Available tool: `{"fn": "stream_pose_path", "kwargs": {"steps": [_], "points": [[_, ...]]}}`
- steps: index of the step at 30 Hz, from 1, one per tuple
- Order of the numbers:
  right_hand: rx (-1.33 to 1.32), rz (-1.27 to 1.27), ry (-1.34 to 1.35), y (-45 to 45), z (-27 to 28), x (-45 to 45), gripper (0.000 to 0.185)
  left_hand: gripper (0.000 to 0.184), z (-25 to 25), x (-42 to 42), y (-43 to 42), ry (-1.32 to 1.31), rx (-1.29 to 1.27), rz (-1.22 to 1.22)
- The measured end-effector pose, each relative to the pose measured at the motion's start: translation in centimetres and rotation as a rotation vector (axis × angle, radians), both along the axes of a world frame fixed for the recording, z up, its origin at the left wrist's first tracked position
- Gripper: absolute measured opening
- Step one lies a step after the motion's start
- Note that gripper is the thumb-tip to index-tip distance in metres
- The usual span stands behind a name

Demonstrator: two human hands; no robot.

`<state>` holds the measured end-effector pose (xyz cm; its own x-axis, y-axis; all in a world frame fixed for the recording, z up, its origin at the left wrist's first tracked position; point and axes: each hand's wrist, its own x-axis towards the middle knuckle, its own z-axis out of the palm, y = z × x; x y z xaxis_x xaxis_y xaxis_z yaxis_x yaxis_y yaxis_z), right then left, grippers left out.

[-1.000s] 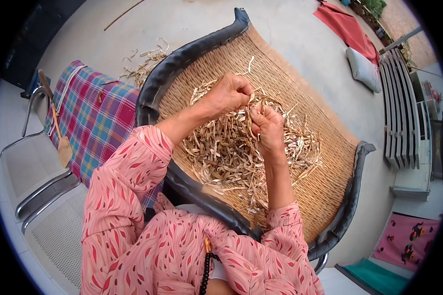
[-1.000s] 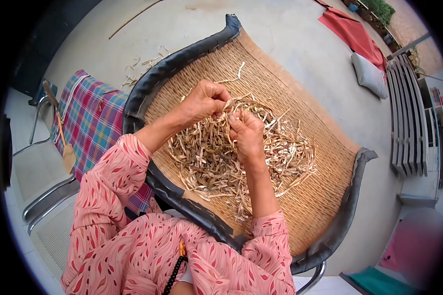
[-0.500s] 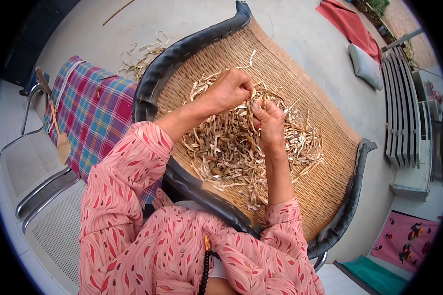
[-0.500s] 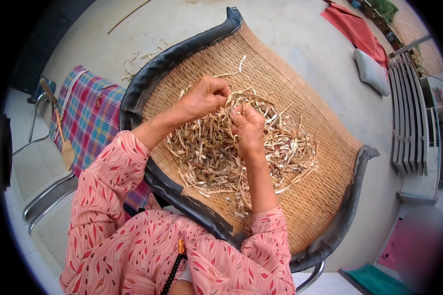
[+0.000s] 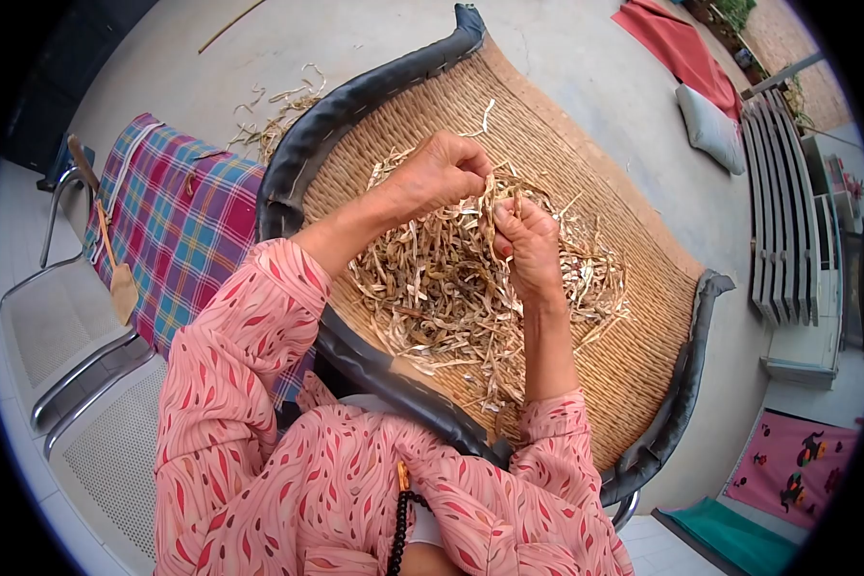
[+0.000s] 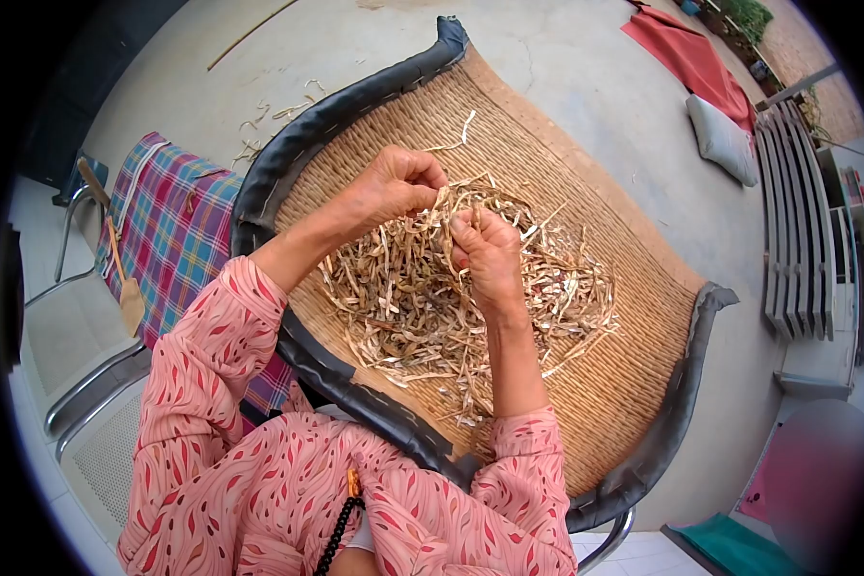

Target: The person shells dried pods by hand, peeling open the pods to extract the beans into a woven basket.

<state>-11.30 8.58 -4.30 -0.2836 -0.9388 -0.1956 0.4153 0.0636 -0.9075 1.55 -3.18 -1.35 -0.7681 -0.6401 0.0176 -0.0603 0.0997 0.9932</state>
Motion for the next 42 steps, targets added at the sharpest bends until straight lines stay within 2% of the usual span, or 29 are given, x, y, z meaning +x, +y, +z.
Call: {"fn": "stream_pose_path", "kwargs": {"steps": [4,7,10,13,17,19,29,32,34,38,42], "points": [[-0.056,-0.003,0.064,0.1,-0.5,-0.2,0.008,0.003,0.4,0.1,0.0,-0.012,-0.024,-0.007],[-0.039,-0.044,0.191,0.2,-0.1,0.0,0.008,0.006,0.7,-0.3,0.4,-0.065,0.056,0.015],[-0.030,-0.099,0.373,0.1,-0.3,0.1,0.009,0.010,-0.3,-0.4,0.1,-0.053,-0.121,-0.037],[-0.027,-0.130,0.447,0.0,-1.0,0.0,0.010,0.013,-0.8,-0.2,0.0,-0.043,-0.132,-0.029],[-0.014,-0.140,0.488,0.1,-1.5,-0.1,0.009,0.012,-1.2,-0.2,0.0,-0.067,-0.006,-0.038],[-0.027,-0.163,0.499,0.1,-1.5,0.1,0.009,0.011,-0.6,-0.3,0.7,-0.060,0.156,-0.058],[-0.095,-0.230,0.498,-0.2,-2.0,0.0,0.008,0.007,-0.6,-0.7,0.7,-0.177,0.228,-0.103],[-0.081,-0.235,0.394,-0.2,-1.5,0.4,0.008,0.008,-0.3,-0.7,0.9,-0.198,0.294,-0.099],[-0.103,-0.237,0.505,-0.2,-1.8,0.3,0.008,0.009,-0.1,-0.8,1.0,-0.181,0.375,-0.078],[-0.092,-0.235,0.629,-0.2,-1.4,0.5,0.007,0.009,-0.4,-0.8,0.9,-0.187,0.381,-0.061],[-0.018,-0.178,0.297,0.1,-0.3,0.5,0.007,0.007,-0.4,-0.8,0.9,-0.191,0.347,-0.045]]}}
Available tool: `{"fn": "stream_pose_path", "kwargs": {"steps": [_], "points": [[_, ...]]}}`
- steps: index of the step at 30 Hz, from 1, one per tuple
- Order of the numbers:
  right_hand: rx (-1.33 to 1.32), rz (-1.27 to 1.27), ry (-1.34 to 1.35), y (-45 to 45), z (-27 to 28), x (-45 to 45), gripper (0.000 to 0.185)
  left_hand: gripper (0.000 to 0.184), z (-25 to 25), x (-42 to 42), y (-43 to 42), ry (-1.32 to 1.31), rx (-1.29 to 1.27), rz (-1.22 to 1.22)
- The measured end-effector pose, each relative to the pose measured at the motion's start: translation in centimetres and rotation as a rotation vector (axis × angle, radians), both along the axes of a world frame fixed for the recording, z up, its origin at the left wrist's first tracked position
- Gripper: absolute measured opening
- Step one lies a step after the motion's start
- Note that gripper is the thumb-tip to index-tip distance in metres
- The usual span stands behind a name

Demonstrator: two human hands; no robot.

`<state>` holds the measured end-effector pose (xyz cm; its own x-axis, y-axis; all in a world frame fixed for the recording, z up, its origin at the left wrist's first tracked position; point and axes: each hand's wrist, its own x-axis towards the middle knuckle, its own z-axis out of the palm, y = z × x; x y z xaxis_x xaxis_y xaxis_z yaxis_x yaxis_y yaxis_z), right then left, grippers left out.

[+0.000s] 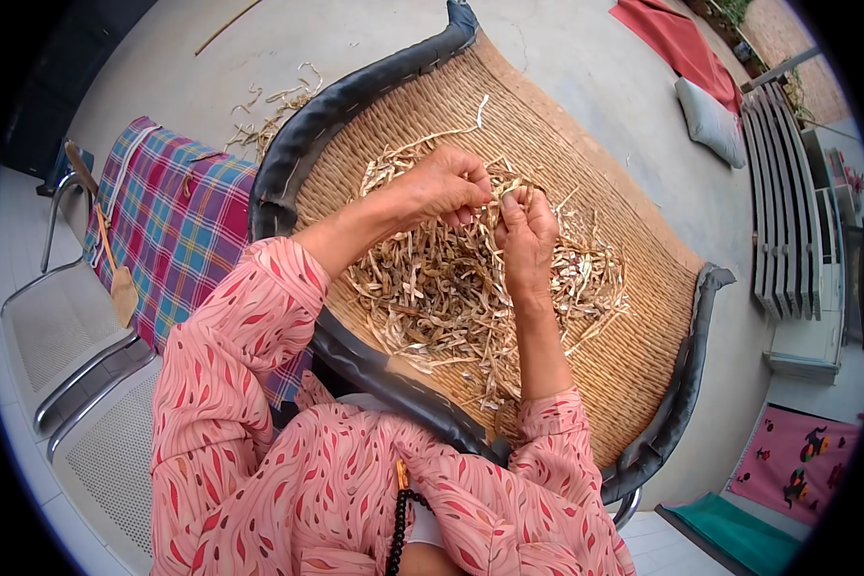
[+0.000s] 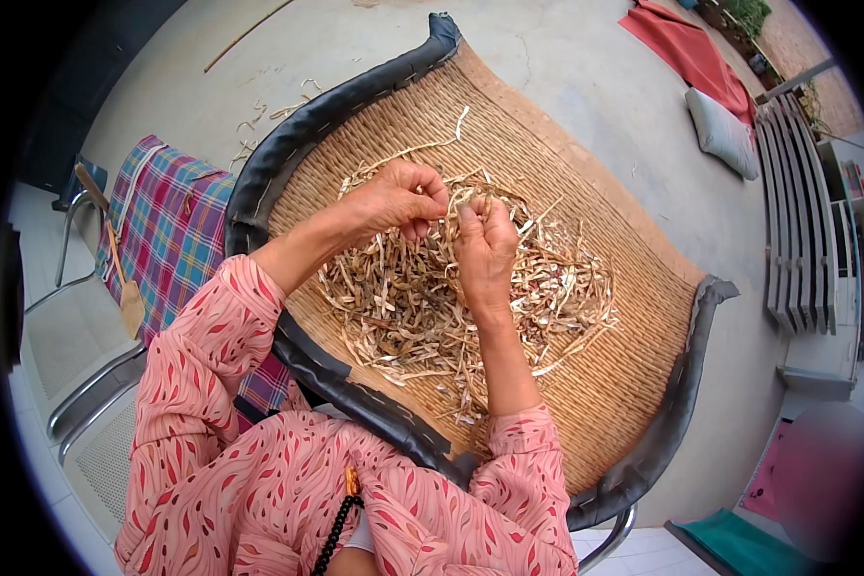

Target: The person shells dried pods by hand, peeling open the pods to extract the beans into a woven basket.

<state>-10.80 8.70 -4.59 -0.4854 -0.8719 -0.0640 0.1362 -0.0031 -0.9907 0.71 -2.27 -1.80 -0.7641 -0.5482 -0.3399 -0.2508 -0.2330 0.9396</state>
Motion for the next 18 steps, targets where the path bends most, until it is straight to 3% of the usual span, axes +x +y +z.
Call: {"fn": "stream_pose_path", "kwargs": {"steps": [5,9,18], "points": [[-0.057,0.194,-0.253,0.0,-0.5,-1.4,0.015,0.007,0.1,0.0,-0.2,-0.007,0.011,0.057],[0.028,0.299,-0.177,0.2,1.0,-1.0,0.008,0.005,0.3,0.1,-0.3,0.014,-0.008,0.101],[0.095,0.132,-0.398,0.4,0.7,-1.1,0.004,0.005,0.2,0.3,-0.5,0.030,-0.055,0.076]]}}
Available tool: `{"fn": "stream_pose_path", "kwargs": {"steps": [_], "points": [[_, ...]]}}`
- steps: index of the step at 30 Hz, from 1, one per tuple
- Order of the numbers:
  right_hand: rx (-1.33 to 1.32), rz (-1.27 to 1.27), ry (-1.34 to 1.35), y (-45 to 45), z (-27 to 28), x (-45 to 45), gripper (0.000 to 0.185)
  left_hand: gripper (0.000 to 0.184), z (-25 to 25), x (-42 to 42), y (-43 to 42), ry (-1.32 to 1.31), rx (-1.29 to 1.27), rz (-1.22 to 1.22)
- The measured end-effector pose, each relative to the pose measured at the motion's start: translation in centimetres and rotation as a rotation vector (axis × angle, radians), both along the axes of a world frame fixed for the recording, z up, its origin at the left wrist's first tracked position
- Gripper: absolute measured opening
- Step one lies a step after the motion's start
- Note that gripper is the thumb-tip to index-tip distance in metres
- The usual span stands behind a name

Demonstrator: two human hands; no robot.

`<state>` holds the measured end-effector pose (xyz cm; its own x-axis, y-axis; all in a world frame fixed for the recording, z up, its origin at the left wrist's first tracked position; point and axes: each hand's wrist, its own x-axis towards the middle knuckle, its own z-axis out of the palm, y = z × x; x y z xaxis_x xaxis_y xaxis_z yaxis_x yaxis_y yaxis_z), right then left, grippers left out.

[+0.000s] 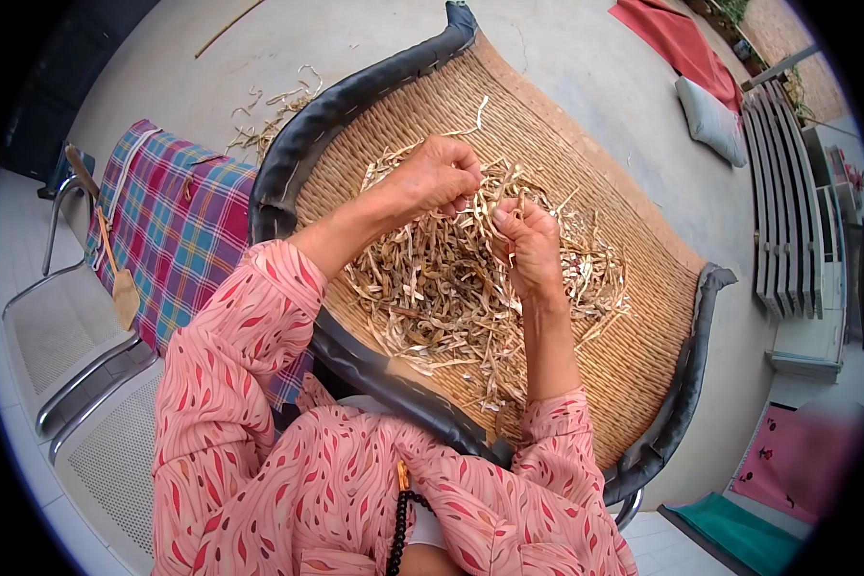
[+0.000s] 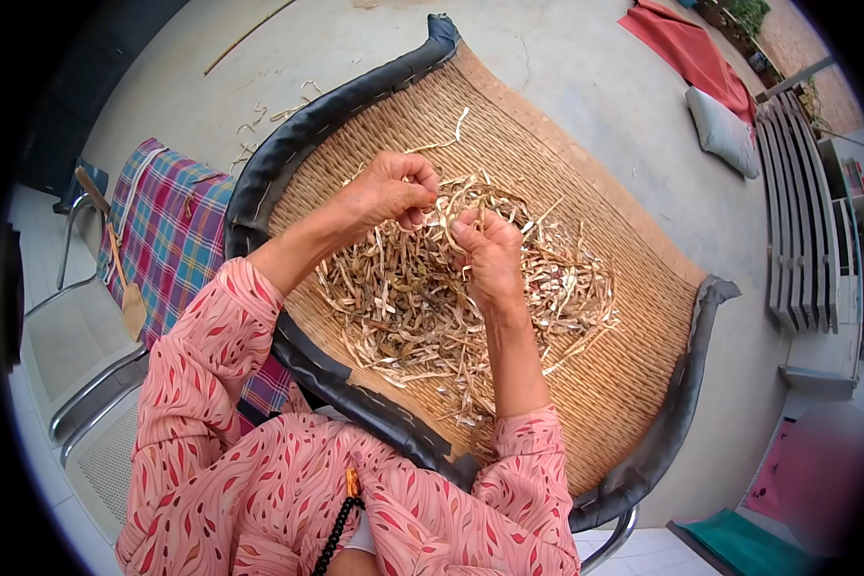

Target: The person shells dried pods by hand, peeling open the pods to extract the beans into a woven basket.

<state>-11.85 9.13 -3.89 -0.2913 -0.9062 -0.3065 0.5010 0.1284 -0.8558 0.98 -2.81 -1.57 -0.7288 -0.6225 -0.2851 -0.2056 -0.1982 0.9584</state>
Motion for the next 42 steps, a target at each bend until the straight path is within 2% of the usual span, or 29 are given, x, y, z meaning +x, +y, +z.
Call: {"fn": "stream_pose_path", "kwargs": {"steps": [6,9,15,18,22,26,29,30,33,34,36,39,42], "points": [[-0.058,-0.070,0.048,0.0,-1.3,-0.5,0.005,0.006,0.2,0.2,-0.2,-0.012,-0.041,-0.042],[-0.045,-0.037,0.083,0.0,-0.9,-0.5,0.006,0.006,0.2,0.2,-0.1,-0.023,-0.038,-0.037],[-0.036,0.044,-0.010,0.1,-1.2,-0.9,0.004,0.007,0.1,0.2,-0.1,-0.037,-0.047,-0.058],[-0.012,-0.024,0.106,-0.2,-1.0,-0.1,0.006,0.008,-0.1,0.3,-0.4,-0.035,-0.050,-0.077],[-0.083,0.143,0.236,-0.1,-0.1,0.6,0.016,0.009,-0.3,0.2,0.0,0.005,-0.087,-0.125],[-0.101,0.148,0.411,-0.1,-1.5,0.8,0.022,0.014,-1.4,0.2,0.2,0.019,-0.071,-0.129],[-0.071,0.116,0.527,0.0,-1.6,1.2,0.021,0.020,-1.7,0.5,0.5,0.033,-0.075,-0.128],[-0.185,0.085,0.628,-0.2,-1.6,1.6,0.017,0.021,-1.8,0.6,0.7,0.036,-0.096,-0.142],[-0.265,0.004,0.857,-0.4,-1.3,2.4,0.015,0.023,-2.0,0.4,1.7,0.017,-0.097,-0.155],[-0.139,0.022,0.849,-0.3,-2.1,2.4,0.013,0.023,-1.9,0.2,2.0,-0.008,-0.054,-0.130],[-0.098,0.009,1.036,-0.2,-2.6,1.8,0.011,0.017,0.1,-0.2,3.0,-0.128,0.025,-0.060],[-0.145,-0.024,1.241,-0.1,-3.0,1.7,0.006,0.015,0.2,-0.4,2.5,-0.124,0.026,-0.167],[-0.195,-0.031,1.403,-0.1,-2.0,1.9,0.007,0.031,-0.7,-0.6,2.1,-0.135,0.139,-0.150]]}}
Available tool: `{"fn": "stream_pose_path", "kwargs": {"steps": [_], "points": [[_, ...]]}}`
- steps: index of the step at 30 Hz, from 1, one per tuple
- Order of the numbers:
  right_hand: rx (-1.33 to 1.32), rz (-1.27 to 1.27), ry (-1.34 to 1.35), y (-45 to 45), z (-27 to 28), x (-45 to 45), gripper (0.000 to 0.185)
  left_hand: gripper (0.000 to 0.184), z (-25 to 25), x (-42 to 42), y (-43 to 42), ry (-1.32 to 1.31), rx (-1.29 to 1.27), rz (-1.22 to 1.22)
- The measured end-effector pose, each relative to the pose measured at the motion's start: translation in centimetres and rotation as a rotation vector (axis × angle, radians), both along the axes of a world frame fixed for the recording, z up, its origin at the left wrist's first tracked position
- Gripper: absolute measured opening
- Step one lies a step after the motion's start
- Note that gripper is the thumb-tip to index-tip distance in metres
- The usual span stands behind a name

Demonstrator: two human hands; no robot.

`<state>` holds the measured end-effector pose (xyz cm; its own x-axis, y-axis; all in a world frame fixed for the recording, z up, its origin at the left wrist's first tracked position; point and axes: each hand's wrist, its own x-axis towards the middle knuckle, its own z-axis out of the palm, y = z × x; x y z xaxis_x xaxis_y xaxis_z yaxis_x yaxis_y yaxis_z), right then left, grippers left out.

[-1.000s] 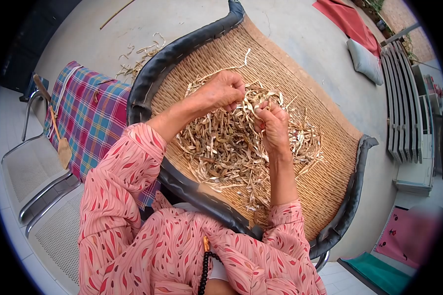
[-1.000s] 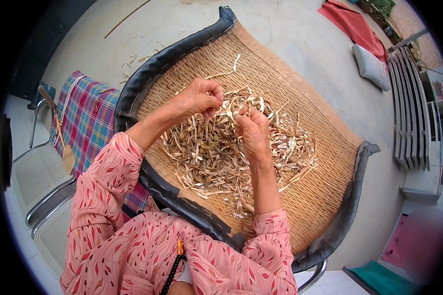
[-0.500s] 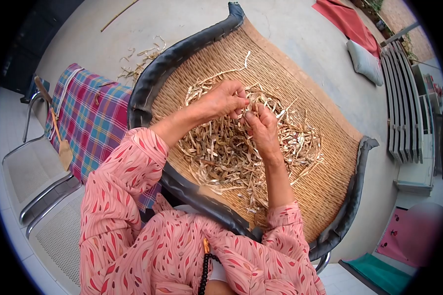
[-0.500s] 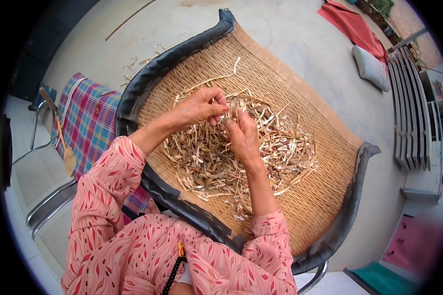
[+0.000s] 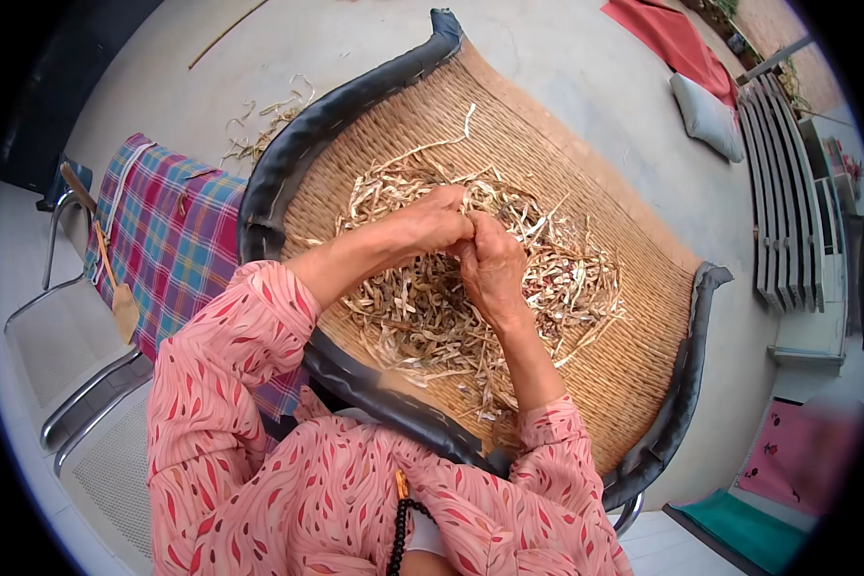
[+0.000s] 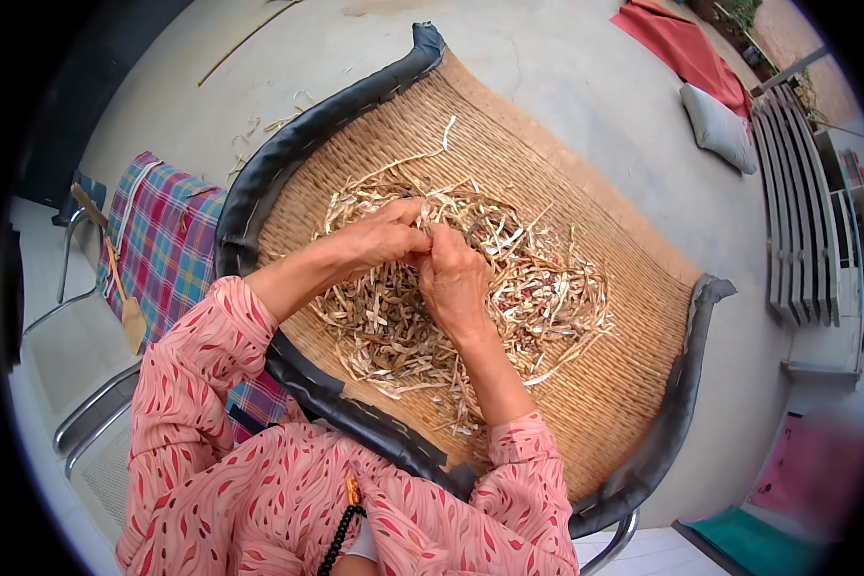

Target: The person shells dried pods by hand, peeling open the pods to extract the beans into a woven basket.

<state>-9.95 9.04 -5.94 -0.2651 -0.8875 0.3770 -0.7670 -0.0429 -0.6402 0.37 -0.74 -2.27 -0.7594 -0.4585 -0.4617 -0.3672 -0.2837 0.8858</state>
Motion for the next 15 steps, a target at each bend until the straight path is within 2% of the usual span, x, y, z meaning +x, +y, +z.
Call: {"fn": "stream_pose_path", "kwargs": {"steps": [1,2,3,4,5,6,7,9,11,13,14,15], "points": [[0.042,-0.005,-0.067,-0.1,0.0,-0.1,0.007,0.037,0.3,0.0,-0.1,-0.020,0.018,-0.011],[0.086,-0.009,-0.133,-0.3,0.0,-0.5,0.007,0.057,0.7,0.0,0.1,-0.012,0.053,0.009],[0.132,-0.012,-0.198,-0.4,0.1,-0.9,0.006,0.060,1.3,0.0,0.4,-0.005,0.081,0.056],[0.131,-0.055,-0.361,-0.7,0.3,-1.2,0.008,0.064,1.6,0.0,0.7,0.004,0.108,0.104],[0.135,-0.111,-0.674,-1.2,-0.4,-1.9,0.011,0.068,2.0,0.1,0.9,0.013,0.134,0.152],[0.120,-0.154,-0.818,-1.6,-1.1,-2.8,0.013,0.070,2.6,0.4,1.1,-0.014,0.098,0.146],[0.105,-0.197,-0.962,-2.2,-1.1,-3.5,0.014,0.055,2.0,0.5,1.4,-0.090,-0.123,0.080],[0.197,-0.339,-0.880,-4.8,0.1,-4.5,0.018,0.033,0.1,0.8,1.8,-0.072,-0.631,-0.338],[0.217,-0.063,-0.891,-9.4,4.4,-3.9,0.023,0.019,2.3,0.3,4.2,-0.193,-0.760,-0.632],[0.110,0.347,-0.953,-13.8,9.6,0.5,0.044,0.024,-0.7,0.0,6.2,-0.057,-1.037,-0.888],[0.073,0.546,-0.949,-15.3,10.6,2.0,0.056,0.004,-0.2,0.4,6.8,-0.026,-1.153,-0.936],[0.074,0.464,-0.790,-16.3,10.3,2.2,0.061,0.005,0.4,0.7,6.7,-0.042,-1.150,-0.976]]}}
